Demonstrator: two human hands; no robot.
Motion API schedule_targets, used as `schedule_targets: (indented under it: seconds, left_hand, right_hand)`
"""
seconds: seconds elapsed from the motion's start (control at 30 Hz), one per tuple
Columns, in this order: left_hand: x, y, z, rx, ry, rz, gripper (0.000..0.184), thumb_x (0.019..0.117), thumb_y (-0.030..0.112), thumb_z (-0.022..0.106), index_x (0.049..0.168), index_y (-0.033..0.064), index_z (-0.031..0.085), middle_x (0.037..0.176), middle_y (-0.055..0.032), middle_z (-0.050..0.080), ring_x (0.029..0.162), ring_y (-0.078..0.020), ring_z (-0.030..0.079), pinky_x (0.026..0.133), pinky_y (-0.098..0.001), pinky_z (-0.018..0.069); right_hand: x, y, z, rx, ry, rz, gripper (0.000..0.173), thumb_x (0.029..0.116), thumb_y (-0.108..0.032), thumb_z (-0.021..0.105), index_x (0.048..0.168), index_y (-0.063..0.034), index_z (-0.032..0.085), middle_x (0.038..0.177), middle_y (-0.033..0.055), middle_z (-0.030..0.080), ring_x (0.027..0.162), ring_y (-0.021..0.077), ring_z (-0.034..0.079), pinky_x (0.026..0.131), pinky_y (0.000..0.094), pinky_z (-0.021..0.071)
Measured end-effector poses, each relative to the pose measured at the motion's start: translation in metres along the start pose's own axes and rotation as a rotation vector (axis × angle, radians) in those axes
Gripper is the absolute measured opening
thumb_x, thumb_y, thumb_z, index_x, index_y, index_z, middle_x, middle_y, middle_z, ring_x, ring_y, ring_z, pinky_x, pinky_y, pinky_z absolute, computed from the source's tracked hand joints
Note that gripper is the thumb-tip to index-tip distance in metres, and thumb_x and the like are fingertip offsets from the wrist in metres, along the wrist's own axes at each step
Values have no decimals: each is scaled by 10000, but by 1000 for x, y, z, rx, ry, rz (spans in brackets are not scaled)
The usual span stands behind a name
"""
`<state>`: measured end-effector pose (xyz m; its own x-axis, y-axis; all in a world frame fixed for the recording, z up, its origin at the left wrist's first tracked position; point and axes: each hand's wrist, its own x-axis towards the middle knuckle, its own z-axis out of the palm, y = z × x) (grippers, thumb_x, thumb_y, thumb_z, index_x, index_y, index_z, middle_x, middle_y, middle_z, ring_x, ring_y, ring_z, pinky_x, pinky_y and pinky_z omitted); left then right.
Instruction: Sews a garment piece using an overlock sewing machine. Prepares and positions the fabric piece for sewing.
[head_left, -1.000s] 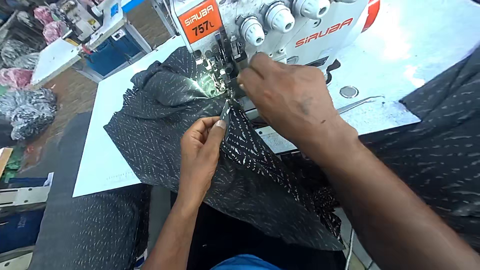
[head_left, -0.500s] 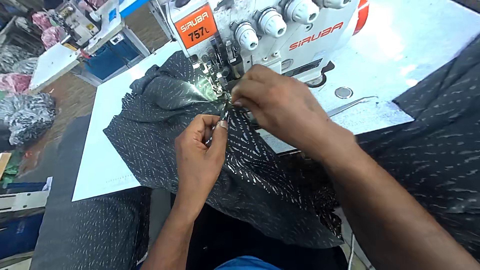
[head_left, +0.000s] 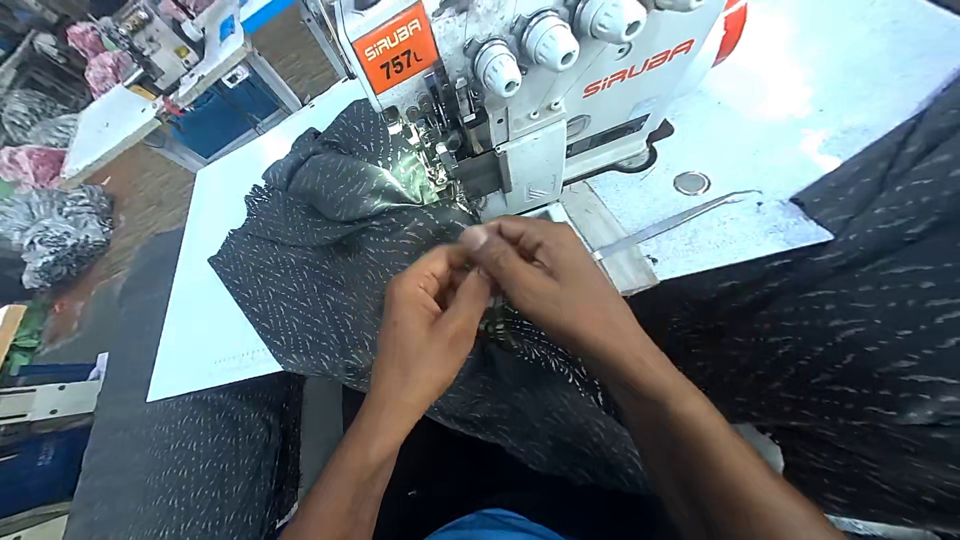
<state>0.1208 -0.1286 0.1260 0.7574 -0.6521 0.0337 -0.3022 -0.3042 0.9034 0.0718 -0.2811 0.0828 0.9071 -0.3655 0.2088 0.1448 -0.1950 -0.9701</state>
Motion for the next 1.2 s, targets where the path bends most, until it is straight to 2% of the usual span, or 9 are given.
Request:
schedule_targets:
  seconds: [0.1, 0.17, 0.3, 0.43, 0.57, 0.7, 0.83, 1.07, 1.2]
  left_hand:
    - [-10, -5, -23, 155, -300, 57, 168, 1019, 231, 618, 1025, 149, 764, 805, 52, 719, 574, -54, 608, 481, -219, 509]
    - [-4, 0, -39, 277, -173, 167, 153, 1002, 219, 630, 1042, 154, 763, 792, 77, 701, 571, -28, 586, 480, -205, 491]
    - [48, 6, -53, 519, 141, 465, 170, 1002, 164, 615, 1069, 52, 724, 918, -7, 640, 604, -17, 541, 508, -168, 472]
    - [71, -2, -44, 726, 115, 475, 170, 1009, 176, 601, 1062, 76, 728, 931, -35, 598, 648, -52, 521, 562, -188, 453]
    - [72, -4, -48, 727, 86, 417, 165, 993, 223, 626, 1047, 93, 712, 943, -28, 597, 649, -35, 532, 555, -169, 456]
    - [78, -1, -57, 729, 10, 349, 194, 980, 260, 628, 1068, 113, 718, 891, 5, 608, 641, -33, 522, 564, -188, 442]
    - [83, -11, -59, 587, 20, 428, 127, 964, 190, 642, 973, 97, 728, 819, 25, 617, 616, -6, 513, 535, -158, 417]
    - [83, -20, -54, 497, 74, 552, 133, 994, 140, 639, 995, 43, 730, 899, -21, 610, 675, -15, 532, 569, -146, 443]
    - [84, -18, -57, 547, 20, 507, 142, 1000, 181, 635, 1005, 83, 738, 907, 1, 626, 696, -20, 545, 600, -166, 454]
  right_hand:
    - [5, -1, 2, 114, -16, 130, 197, 995, -300, 657, 965, -118, 725, 638, -21, 638, 517, 84, 566, 461, 263, 460]
    - [5, 1, 4, 75, 27, 140, 118, 986, -202, 648, 1041, -124, 717, 637, -33, 652, 497, 72, 567, 441, 253, 460]
    - [0, -3, 10, -48, 111, 41, 168, 1025, -200, 574, 1023, -134, 728, 627, -69, 592, 494, 37, 499, 437, 219, 390]
    - [-4, 5, 13, -239, 223, -64, 175, 979, -232, 610, 991, -178, 776, 998, -43, 680, 825, 15, 626, 681, 195, 523]
    - [1, 11, 4, -221, 132, -44, 198, 971, -263, 606, 970, -195, 792, 1084, -40, 707, 950, 25, 654, 771, 236, 545]
    - [7, 9, -1, -43, 7, -45, 206, 979, -270, 630, 891, -179, 792, 920, -74, 723, 819, 5, 659, 679, 212, 542]
    - [3, 11, 2, -42, 43, -52, 186, 954, -269, 667, 843, -185, 791, 887, -76, 710, 778, 8, 649, 643, 210, 534]
    - [7, 13, -9, -36, 3, -78, 198, 962, -287, 676, 847, -181, 799, 943, -66, 733, 870, 15, 672, 711, 214, 555]
    - [8, 13, -16, 33, -106, -49, 224, 977, -276, 648, 881, -157, 811, 1088, -33, 761, 1058, 35, 690, 857, 229, 587]
